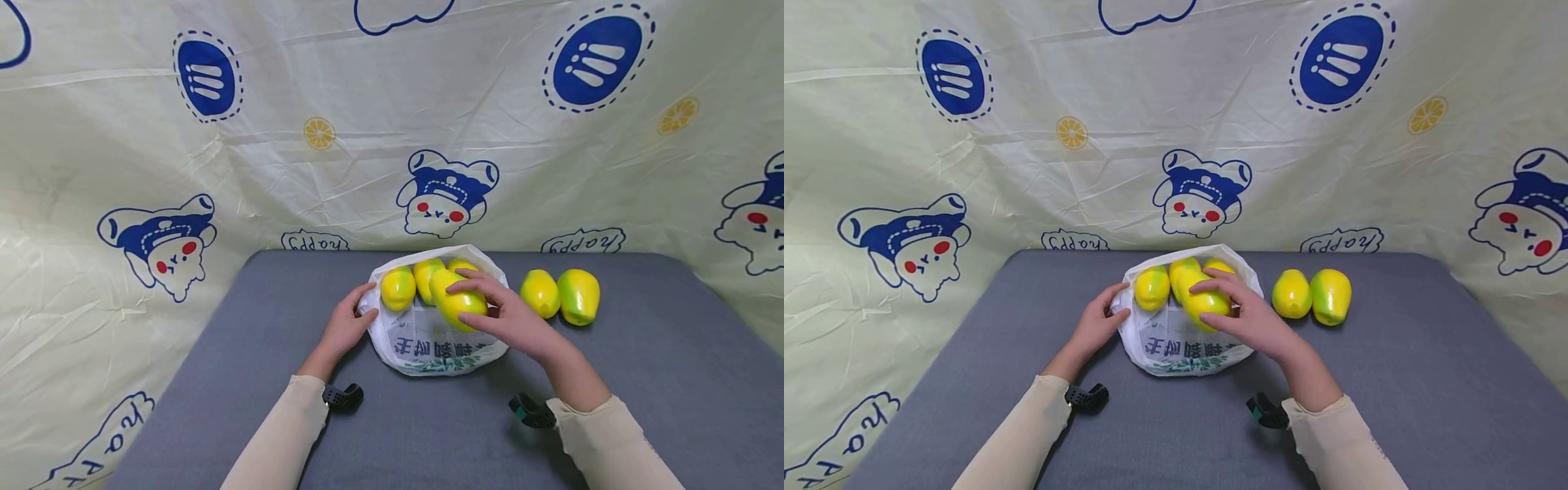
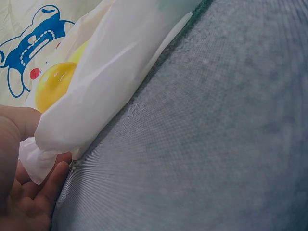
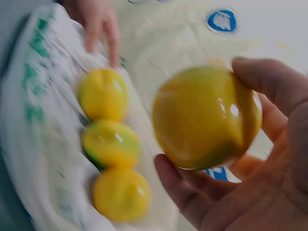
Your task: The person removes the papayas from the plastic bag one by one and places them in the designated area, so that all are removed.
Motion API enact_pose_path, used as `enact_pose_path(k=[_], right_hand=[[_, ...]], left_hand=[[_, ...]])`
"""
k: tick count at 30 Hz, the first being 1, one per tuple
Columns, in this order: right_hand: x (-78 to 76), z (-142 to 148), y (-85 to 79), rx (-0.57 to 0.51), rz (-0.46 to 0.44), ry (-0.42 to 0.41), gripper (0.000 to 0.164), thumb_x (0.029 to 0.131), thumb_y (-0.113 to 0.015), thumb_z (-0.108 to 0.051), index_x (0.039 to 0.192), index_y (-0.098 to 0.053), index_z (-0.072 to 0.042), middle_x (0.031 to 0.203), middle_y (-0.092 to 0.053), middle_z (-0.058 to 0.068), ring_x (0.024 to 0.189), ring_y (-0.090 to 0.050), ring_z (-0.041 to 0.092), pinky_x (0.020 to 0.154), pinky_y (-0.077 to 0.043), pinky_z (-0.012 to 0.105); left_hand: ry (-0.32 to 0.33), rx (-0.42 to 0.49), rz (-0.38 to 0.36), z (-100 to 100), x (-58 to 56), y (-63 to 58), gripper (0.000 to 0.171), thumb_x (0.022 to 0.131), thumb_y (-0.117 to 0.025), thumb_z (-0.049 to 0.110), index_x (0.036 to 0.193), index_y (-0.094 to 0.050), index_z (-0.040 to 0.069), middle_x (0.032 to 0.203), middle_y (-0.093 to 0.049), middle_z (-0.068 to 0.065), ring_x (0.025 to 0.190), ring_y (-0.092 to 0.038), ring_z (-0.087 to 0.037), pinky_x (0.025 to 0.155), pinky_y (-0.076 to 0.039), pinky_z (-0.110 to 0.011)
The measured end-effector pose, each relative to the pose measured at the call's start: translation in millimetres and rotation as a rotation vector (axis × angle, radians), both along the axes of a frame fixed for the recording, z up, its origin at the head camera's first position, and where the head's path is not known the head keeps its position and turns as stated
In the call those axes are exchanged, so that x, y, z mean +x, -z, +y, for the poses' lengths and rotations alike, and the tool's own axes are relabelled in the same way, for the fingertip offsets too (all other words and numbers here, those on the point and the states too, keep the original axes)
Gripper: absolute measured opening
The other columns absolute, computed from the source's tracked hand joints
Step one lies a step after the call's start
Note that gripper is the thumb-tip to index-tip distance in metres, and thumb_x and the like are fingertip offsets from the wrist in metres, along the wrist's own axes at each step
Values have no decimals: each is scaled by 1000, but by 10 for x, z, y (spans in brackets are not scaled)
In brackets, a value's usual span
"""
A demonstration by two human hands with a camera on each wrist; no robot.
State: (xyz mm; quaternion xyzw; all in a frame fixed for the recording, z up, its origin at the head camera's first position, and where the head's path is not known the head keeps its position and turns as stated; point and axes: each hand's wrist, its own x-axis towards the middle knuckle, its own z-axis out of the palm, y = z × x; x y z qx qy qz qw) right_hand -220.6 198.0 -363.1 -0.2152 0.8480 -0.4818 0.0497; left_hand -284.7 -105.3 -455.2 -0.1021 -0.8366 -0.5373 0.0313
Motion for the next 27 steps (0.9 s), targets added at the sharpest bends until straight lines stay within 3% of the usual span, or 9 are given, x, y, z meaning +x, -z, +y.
enact_pose_path(k=[6, 13, 19, 27], right_hand=[[72, 415, -201, 43, 8, -7, 40, 96, -66, -26, 135, -57, -26, 164, -27, 2, 130, -44, 31, 93, -51, 27], [131, 831, -328, 117, 16, -8, 43, 97, -64, -23, 139, -55, -23, 162, -30, 0, 120, -47, 11, 86, -53, 23], [121, 1195, -281, 171, 12, 0, 44, 97, -63, -22, 141, -55, -22, 161, -34, -3, 125, -40, 3, 86, -49, 21], [180, 1706, -121, 166, -34, 63, 46, 97, -62, -13, 142, -53, -16, 157, -37, -12, 126, -37, -6, 85, -47, 16]], left_hand=[[0, -9, -3, 0, 14, -12, 51, 96, -63, 14, 145, -51, 18, 151, -51, -9, 137, -49, -26, 114, -42, -47], [-2, 4, -14, 8, 10, -16, 52, 95, -64, 14, 145, -52, 19, 152, -51, -8, 138, -48, -25, 115, -41, -46], [-8, 8, -17, -3, 14, -24, 52, 95, -64, 14, 145, -51, 20, 152, -51, -7, 137, -49, -25, 114, -41, -46], [-4, -3, -26, 3, 14, -15, 52, 96, -64, 16, 146, -51, 20, 152, -50, -8, 140, -47, -25, 116, -40, -46]])
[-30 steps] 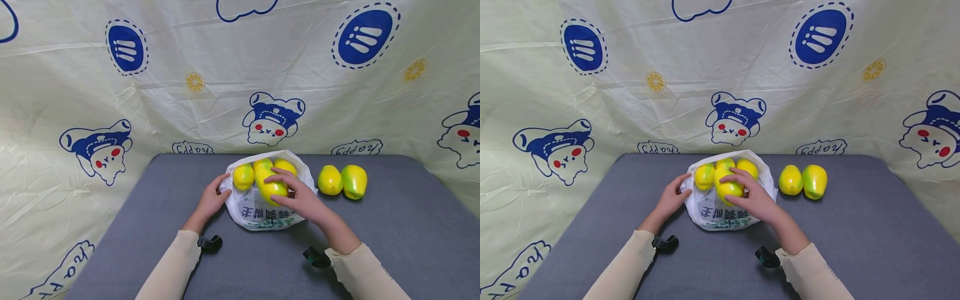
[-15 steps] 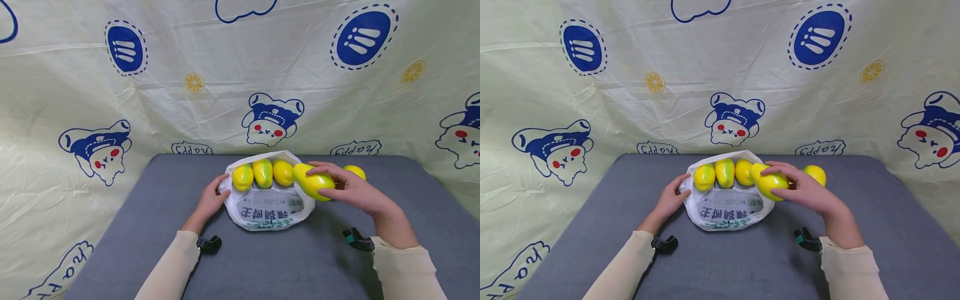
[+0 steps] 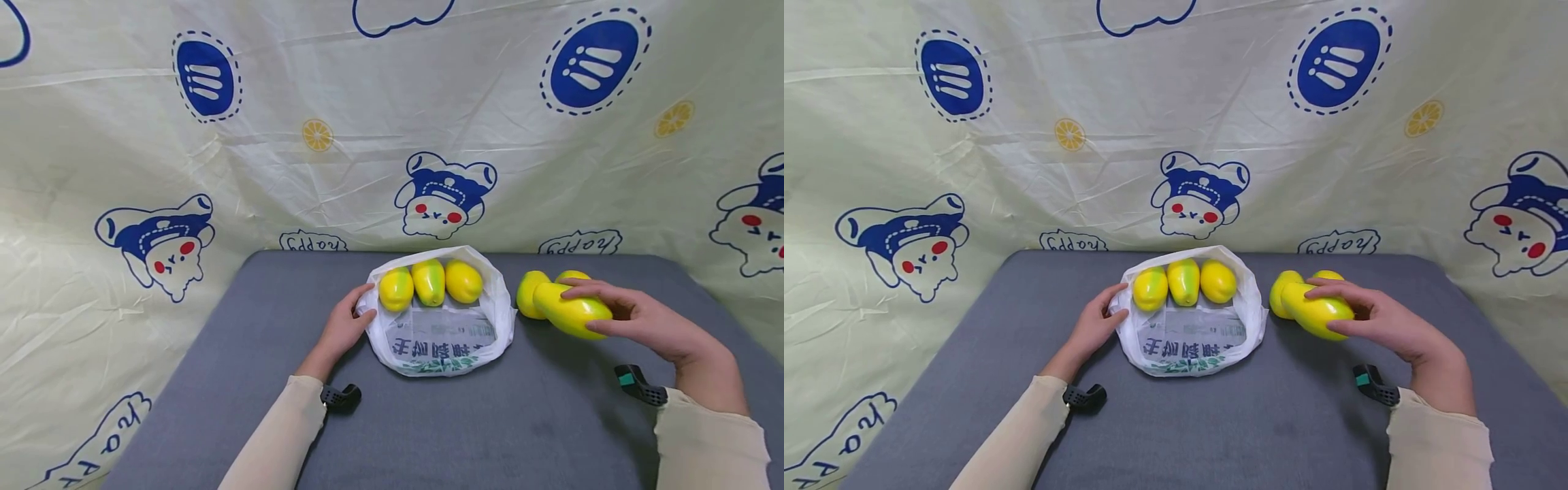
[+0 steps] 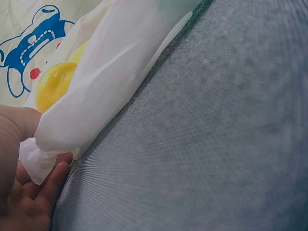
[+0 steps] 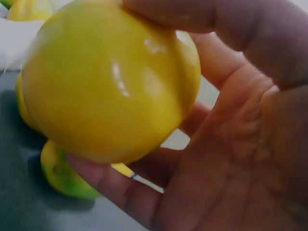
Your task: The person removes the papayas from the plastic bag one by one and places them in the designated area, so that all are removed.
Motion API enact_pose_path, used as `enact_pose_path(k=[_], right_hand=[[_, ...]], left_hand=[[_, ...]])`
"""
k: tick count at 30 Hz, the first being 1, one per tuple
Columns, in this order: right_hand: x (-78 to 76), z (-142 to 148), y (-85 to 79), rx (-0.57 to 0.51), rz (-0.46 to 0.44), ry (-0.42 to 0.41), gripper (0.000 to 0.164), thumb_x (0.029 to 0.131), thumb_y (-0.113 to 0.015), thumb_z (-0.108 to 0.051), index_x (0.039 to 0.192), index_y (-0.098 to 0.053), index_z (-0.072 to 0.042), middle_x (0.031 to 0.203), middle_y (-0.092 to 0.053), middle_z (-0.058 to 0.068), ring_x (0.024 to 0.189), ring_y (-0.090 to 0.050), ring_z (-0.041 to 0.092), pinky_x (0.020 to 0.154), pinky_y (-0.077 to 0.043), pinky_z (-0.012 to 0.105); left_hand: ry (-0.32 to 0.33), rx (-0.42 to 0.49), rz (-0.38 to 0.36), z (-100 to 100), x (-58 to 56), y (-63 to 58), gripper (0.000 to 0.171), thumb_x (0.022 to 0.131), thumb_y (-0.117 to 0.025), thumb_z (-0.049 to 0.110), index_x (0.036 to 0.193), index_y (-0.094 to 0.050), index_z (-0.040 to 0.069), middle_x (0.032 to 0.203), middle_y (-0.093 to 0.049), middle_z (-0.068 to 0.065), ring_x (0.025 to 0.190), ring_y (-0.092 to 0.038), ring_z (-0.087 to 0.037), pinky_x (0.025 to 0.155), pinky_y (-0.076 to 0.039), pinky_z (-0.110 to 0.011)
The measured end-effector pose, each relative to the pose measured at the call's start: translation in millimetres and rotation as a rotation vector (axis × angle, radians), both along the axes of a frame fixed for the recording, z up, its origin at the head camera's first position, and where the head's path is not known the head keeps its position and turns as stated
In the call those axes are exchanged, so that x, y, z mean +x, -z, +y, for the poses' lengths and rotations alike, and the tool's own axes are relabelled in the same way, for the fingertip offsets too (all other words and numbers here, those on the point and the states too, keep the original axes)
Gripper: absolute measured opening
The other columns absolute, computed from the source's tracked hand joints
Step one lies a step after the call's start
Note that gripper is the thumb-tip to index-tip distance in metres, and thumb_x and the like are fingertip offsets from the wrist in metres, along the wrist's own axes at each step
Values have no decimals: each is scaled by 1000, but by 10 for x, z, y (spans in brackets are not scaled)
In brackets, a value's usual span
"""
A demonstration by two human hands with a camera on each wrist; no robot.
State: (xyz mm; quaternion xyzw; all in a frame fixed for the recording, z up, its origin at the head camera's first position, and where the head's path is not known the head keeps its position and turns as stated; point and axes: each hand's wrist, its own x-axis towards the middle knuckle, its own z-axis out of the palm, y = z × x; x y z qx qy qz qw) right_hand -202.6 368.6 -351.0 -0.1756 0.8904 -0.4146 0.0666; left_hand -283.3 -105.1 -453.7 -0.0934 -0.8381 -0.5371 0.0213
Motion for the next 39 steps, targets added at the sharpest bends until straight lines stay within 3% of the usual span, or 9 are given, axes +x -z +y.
enact_pose_path(k=[4, 14, 25, 39], right_hand=[[9, 182, 116, -13, -22, -13, 47, 99, -59, -10, 145, -51, -13, 155, -39, -19, 126, -34, -11, 86, -47, 15], [13, 386, 273, -53, -99, -74, 48, 101, -53, -9, 148, -46, -10, 149, -44, -27, 120, -43, -6, 85, -47, 18], [9, 485, 485, -82, -176, -39, 49, 100, -56, -12, 148, -46, -8, 145, -48, -29, 119, -46, -16, 88, -49, 17], [12, 575, 589, -88, -176, 36, 48, 102, -54, -15, 149, -44, -7, 135, -51, -32, 115, -50, -13, 86, -49, 18]], left_hand=[[-4, 5, -4, 7, 3, -6, 52, 96, -64, 15, 146, -51, 20, 152, -50, -8, 140, -47, -26, 116, -39, -46], [-1, 10, 1, 9, 3, -13, 52, 96, -64, 16, 146, -51, 19, 152, -50, -8, 139, -48, -25, 115, -40, -45], [-1, 12, -13, 8, 8, -6, 52, 96, -64, 17, 146, -51, 21, 153, -49, -6, 140, -47, -24, 116, -39, -45], [-1, 10, -11, 4, -3, 7, 51, 96, -64, 18, 145, -52, 21, 152, -50, -6, 139, -47, -24, 116, -40, -45]])
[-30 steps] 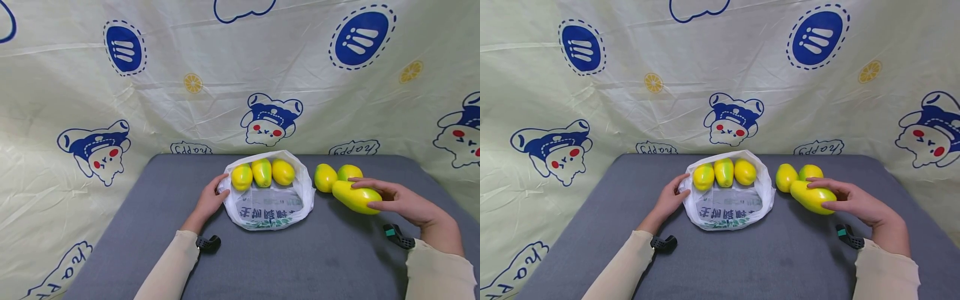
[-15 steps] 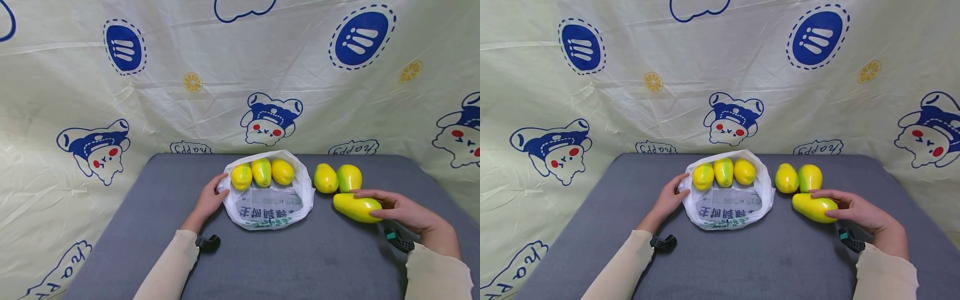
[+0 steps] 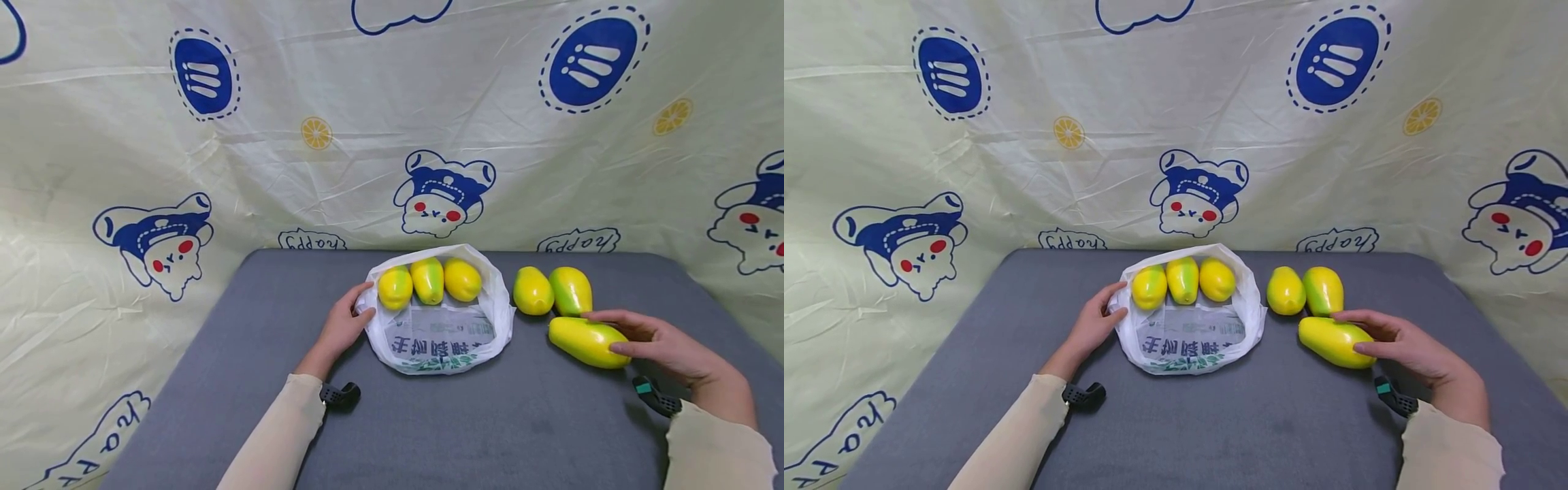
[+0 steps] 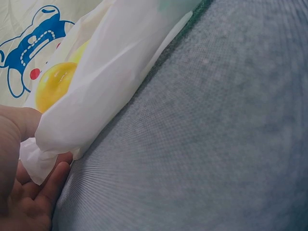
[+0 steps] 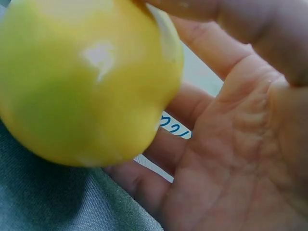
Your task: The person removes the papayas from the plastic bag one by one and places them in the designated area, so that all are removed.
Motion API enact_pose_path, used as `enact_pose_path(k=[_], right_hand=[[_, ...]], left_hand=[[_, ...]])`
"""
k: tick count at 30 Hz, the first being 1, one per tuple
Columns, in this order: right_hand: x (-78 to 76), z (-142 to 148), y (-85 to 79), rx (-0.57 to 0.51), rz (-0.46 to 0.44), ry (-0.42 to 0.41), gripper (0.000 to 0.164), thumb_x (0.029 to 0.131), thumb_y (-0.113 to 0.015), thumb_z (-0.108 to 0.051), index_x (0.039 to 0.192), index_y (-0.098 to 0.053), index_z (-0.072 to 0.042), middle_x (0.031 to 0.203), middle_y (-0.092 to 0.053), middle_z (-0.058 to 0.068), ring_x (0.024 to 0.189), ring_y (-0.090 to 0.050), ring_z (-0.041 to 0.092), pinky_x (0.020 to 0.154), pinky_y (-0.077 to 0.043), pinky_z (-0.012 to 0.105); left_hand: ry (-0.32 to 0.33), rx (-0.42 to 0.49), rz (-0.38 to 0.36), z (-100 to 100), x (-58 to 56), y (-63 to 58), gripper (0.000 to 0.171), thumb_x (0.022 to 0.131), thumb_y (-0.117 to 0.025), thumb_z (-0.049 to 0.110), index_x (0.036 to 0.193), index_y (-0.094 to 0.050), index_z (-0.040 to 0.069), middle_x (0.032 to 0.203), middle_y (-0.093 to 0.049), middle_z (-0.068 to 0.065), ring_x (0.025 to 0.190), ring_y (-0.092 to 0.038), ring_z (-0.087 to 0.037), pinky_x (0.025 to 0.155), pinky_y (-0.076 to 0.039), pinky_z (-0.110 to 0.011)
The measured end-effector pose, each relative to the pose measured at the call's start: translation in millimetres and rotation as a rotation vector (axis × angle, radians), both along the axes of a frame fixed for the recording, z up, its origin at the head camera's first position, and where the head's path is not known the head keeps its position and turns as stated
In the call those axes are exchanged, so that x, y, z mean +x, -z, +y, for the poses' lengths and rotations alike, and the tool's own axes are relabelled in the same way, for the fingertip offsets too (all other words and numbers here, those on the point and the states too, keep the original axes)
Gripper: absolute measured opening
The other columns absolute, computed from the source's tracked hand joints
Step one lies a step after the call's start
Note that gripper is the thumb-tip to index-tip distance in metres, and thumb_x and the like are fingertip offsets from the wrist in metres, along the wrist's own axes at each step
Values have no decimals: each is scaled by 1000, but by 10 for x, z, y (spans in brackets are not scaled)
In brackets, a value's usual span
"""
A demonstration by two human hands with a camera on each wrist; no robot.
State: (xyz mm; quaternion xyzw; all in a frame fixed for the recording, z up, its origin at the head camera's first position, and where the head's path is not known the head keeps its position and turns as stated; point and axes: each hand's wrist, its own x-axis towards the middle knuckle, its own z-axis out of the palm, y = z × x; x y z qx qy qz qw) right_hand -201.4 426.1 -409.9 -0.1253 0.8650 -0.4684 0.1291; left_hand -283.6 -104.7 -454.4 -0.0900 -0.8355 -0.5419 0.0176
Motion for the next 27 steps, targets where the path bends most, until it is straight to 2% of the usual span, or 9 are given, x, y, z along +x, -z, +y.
enact_pose_path(k=[7, 13, 20, 27], right_hand=[[-1, 11, 14, -18, 50, 32, 47, 103, -53, -13, 148, -44, -5, 133, -53, -30, 114, -51, -14, 84, -48, 14], [-42, -22, -54, 21, 123, 202, 47, 104, -52, -26, 149, -43, -14, 126, -51, -32, 108, -51, -18, 77, -41, 8], [-92, -339, -316, 8, 236, 392, 49, 103, -50, -41, 149, -44, -25, 127, -50, -28, 110, -45, -11, 79, -37, 10], [-92, -764, -574, -61, 367, 441, 50, 104, -50, -35, 152, -41, -26, 132, -51, -24, 114, -44, -14, 88, -37, 3]], left_hand=[[3, -12, 11, 3, 5, -4, 52, 96, -64, 16, 146, -51, 20, 152, -50, -7, 139, -48, -25, 115, -41, -46], [5, -10, 6, -4, 5, -9, 52, 96, -63, 17, 146, -51, 21, 153, -50, -7, 139, -48, -25, 115, -41, -46], [3, -6, -5, -20, 2, 0, 52, 96, -64, 18, 146, -51, 21, 153, -49, -6, 140, -47, -25, 115, -40, -46], [9, -7, -8, -11, 3, -10, 52, 96, -64, 19, 146, -51, 22, 153, -50, -5, 140, -47, -24, 116, -39, -45]])
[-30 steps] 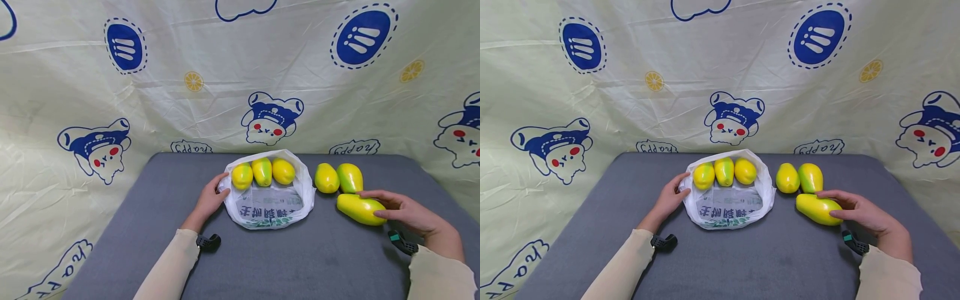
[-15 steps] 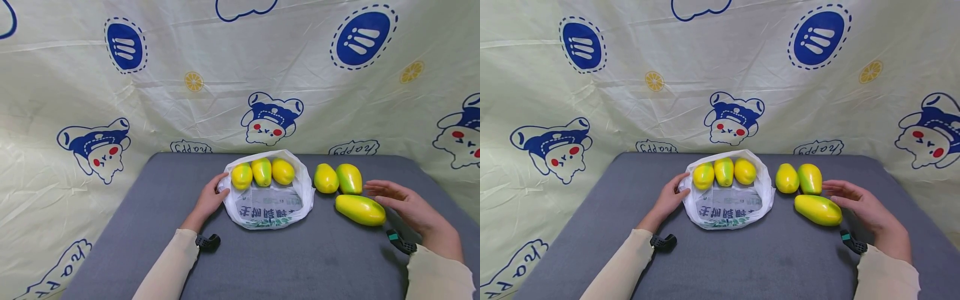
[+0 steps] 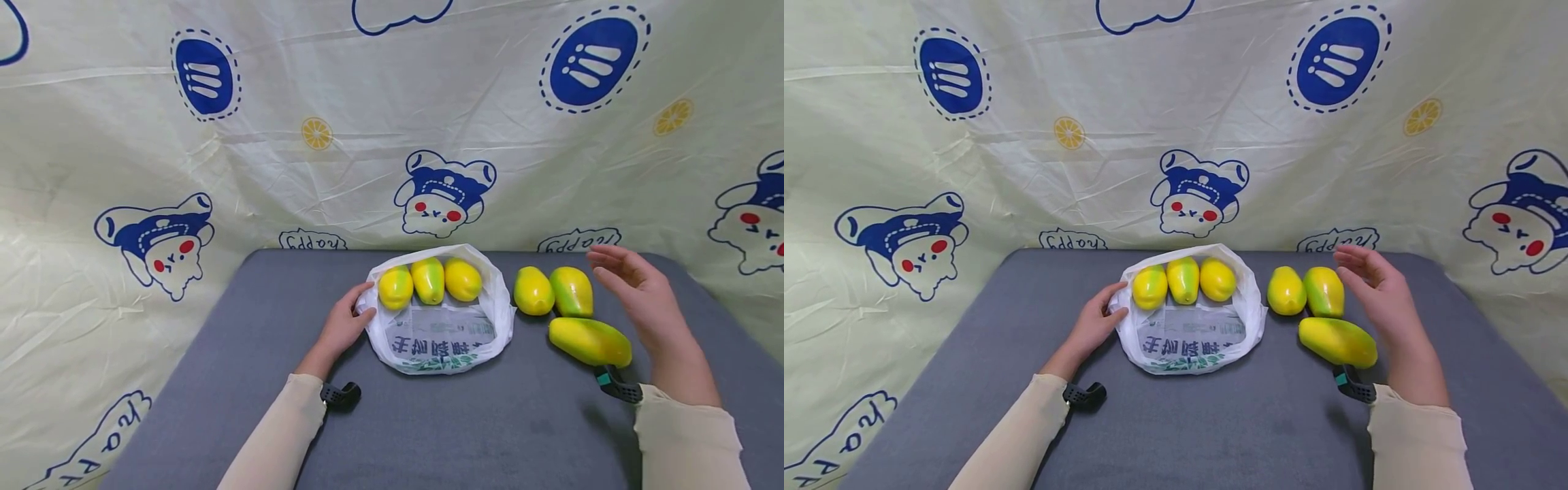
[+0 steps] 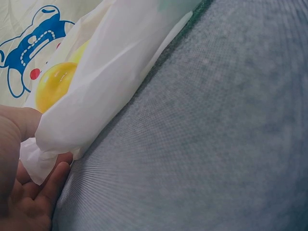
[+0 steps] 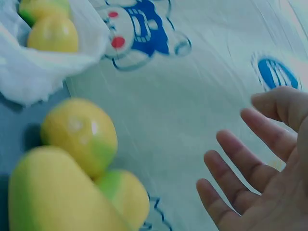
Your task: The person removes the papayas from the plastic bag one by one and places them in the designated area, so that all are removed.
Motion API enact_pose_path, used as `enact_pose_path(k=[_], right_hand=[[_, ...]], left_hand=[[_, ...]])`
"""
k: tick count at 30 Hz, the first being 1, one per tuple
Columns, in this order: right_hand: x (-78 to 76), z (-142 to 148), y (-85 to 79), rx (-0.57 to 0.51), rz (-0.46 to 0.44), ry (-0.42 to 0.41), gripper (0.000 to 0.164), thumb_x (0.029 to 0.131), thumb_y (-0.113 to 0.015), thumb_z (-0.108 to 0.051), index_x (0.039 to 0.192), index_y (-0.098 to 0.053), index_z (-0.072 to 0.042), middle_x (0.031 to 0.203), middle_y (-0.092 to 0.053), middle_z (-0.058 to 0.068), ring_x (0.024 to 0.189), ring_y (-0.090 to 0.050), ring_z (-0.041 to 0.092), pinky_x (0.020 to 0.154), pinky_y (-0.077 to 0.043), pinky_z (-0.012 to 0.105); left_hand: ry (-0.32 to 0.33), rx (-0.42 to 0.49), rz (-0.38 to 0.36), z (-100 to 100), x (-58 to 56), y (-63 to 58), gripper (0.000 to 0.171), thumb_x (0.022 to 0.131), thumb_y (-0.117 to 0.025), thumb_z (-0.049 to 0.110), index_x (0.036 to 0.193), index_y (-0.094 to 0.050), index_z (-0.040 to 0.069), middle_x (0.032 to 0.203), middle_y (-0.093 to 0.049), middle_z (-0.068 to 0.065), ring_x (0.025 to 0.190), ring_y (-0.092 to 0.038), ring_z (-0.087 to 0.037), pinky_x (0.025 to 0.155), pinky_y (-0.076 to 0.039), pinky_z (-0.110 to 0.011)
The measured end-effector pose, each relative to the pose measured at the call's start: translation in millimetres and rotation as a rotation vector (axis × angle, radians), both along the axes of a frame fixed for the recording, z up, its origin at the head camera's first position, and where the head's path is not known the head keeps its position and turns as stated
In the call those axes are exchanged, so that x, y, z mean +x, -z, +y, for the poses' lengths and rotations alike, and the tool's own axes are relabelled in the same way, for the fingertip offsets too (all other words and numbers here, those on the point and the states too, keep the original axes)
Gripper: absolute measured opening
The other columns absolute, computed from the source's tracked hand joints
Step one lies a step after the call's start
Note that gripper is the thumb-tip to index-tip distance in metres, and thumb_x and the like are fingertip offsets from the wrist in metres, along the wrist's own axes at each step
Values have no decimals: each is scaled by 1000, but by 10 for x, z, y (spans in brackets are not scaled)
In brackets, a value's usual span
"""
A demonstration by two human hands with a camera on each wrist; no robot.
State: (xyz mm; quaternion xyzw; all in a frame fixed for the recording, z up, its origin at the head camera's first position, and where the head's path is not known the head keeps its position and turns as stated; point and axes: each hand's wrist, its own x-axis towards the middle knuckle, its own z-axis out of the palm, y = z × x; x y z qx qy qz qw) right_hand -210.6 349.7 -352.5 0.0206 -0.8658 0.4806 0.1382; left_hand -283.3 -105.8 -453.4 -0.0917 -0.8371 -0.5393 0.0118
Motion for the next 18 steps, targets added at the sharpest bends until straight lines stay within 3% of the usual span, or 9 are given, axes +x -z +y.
enact_pose_path(k=[4, 6, 9, 13, 16, 18], right_hand=[[-16, -201, -55, 14, 45, -1, 50, 104, -50, -35, 152, -40, -27, 135, -51, -19, 114, -44, -12, 90, -35, 4], [-25, -282, -64, 23, 46, -6, 50, 104, -49, -37, 152, -40, -28, 140, -50, -11, 115, -43, -10, 90, -35, 10], [-51, -393, -50, 30, 27, -12, 52, 104, -48, -40, 153, -37, -30, 150, -45, 1, 118, -42, -8, 103, -36, 26], [-117, -575, 3, 28, 20, -2, 54, 104, -49, -39, 155, -34, -29, 156, -40, 11, 130, -45, 12, 113, -35, 52], [-162, -734, 57, 7, 36, -7, 56, 104, -50, -35, 156, -32, -25, 157, -39, 14, 138, -42, 31, 112, -34, 60], [-183, -831, 95, -15, 44, -16, 57, 105, -49, -32, 157, -31, -22, 158, -38, 15, 140, -39, 37, 112, -34, 63]], left_hand=[[-3, -2, 4, 0, 1, -4, 52, 96, -64, 19, 146, -51, 22, 153, -49, -5, 141, -46, -24, 116, -39, -46], [-3, -4, 5, 3, -2, 0, 52, 96, -64, 19, 146, -51, 22, 153, -49, -5, 141, -46, -24, 116, -39, -46], [-3, -3, 1, 5, -8, 7, 52, 96, -64, 19, 146, -51, 22, 153, -49, -5, 141, -47, -24, 116, -39, -46], [-4, -4, -3, 7, -12, 18, 52, 96, -64, 20, 146, -51, 23, 153, -49, -5, 140, -47, -25, 116, -40, -46], [-5, 0, -1, 8, -12, 17, 52, 96, -64, 19, 146, -51, 23, 153, -49, -5, 140, -47, -25, 116, -40, -46], [-6, 2, 1, 7, -11, 15, 52, 96, -64, 19, 146, -51, 22, 153, -49, -5, 140, -47, -25, 116, -40, -46]])
